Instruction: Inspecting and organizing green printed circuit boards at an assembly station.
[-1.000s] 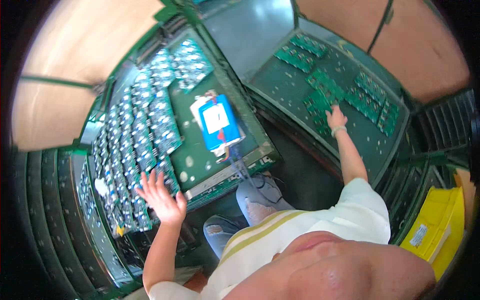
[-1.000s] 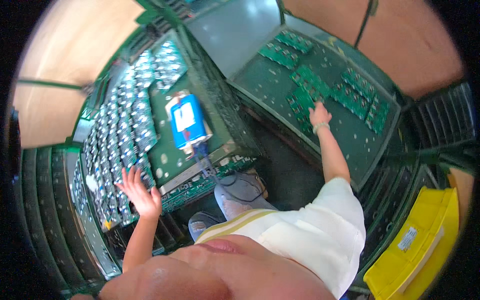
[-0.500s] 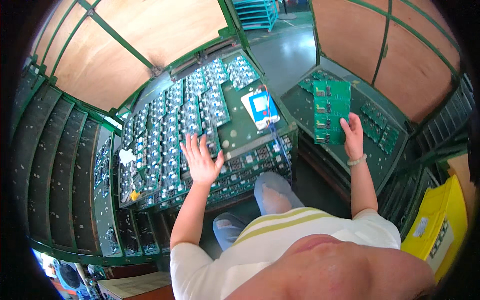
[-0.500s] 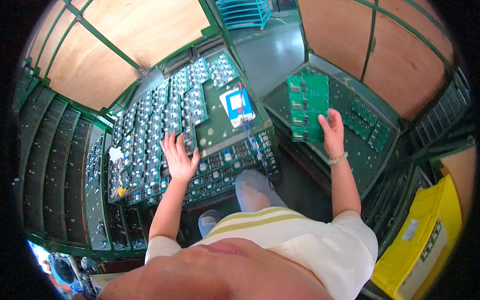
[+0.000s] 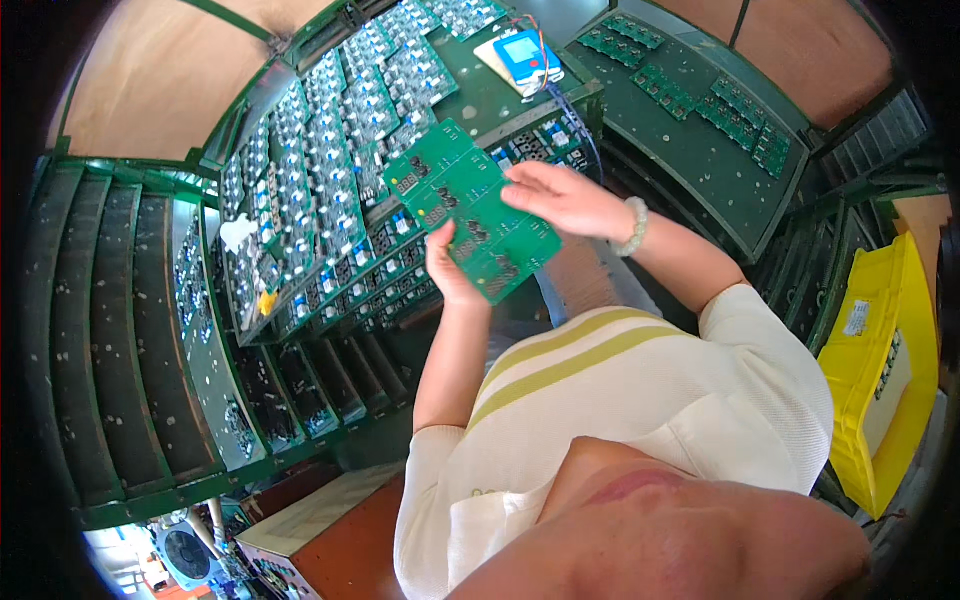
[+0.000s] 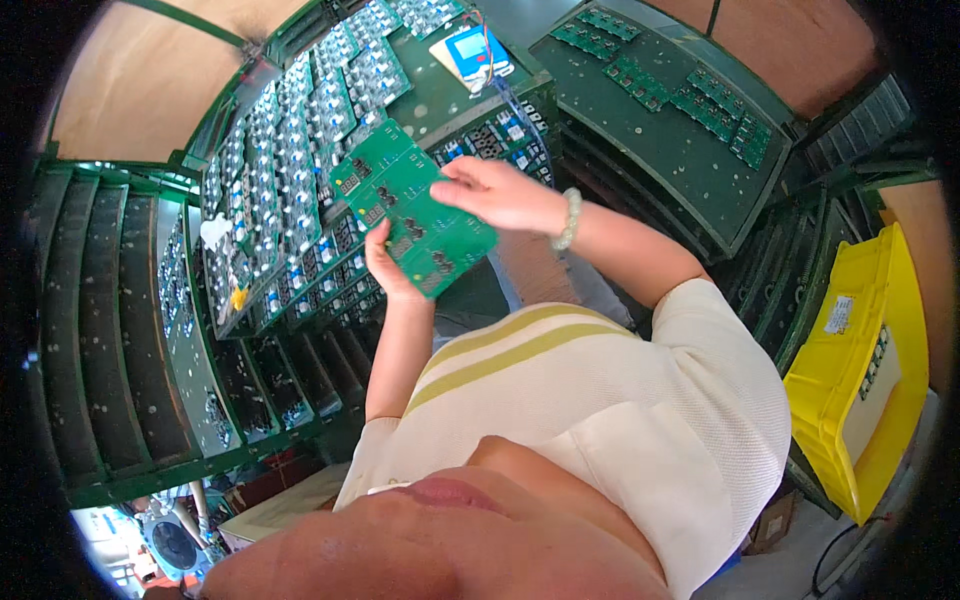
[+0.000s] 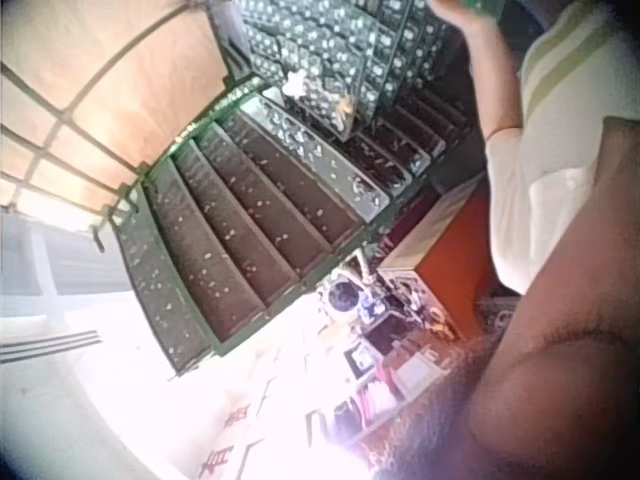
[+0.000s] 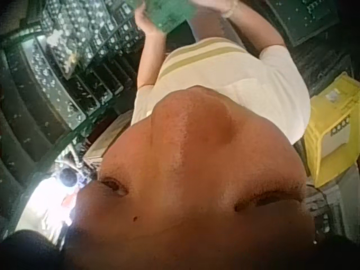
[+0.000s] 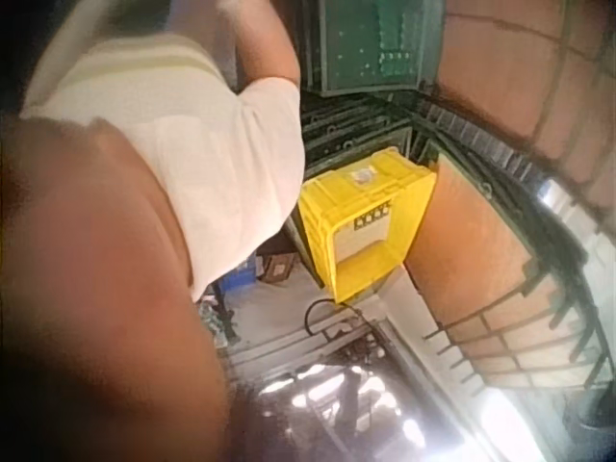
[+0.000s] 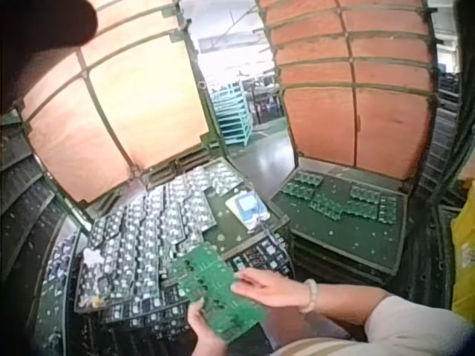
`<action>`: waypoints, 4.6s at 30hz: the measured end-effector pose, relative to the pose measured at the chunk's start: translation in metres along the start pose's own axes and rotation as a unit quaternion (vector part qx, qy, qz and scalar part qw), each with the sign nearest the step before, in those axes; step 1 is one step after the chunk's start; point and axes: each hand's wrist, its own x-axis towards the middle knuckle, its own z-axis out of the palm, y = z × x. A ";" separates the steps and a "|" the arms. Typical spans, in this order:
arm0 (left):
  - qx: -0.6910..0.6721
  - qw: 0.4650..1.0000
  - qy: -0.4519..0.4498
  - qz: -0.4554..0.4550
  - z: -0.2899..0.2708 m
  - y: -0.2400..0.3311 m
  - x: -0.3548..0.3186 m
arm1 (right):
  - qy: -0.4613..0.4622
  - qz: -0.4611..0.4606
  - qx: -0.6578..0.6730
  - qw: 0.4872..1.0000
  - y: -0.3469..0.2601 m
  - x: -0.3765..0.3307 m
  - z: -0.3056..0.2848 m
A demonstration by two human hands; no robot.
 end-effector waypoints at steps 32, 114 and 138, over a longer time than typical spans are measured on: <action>0.812 0.397 0.106 0.415 0.024 0.014 -0.003 | 0.096 -0.102 0.010 0.990 0.005 0.106 -0.047; 0.259 0.966 0.010 0.012 0.012 0.016 -0.009 | 0.103 -0.208 -0.314 0.921 0.023 0.107 -0.061; 0.264 0.964 0.031 0.005 0.020 0.008 -0.011 | 0.094 -0.217 -0.322 0.917 0.025 0.100 -0.066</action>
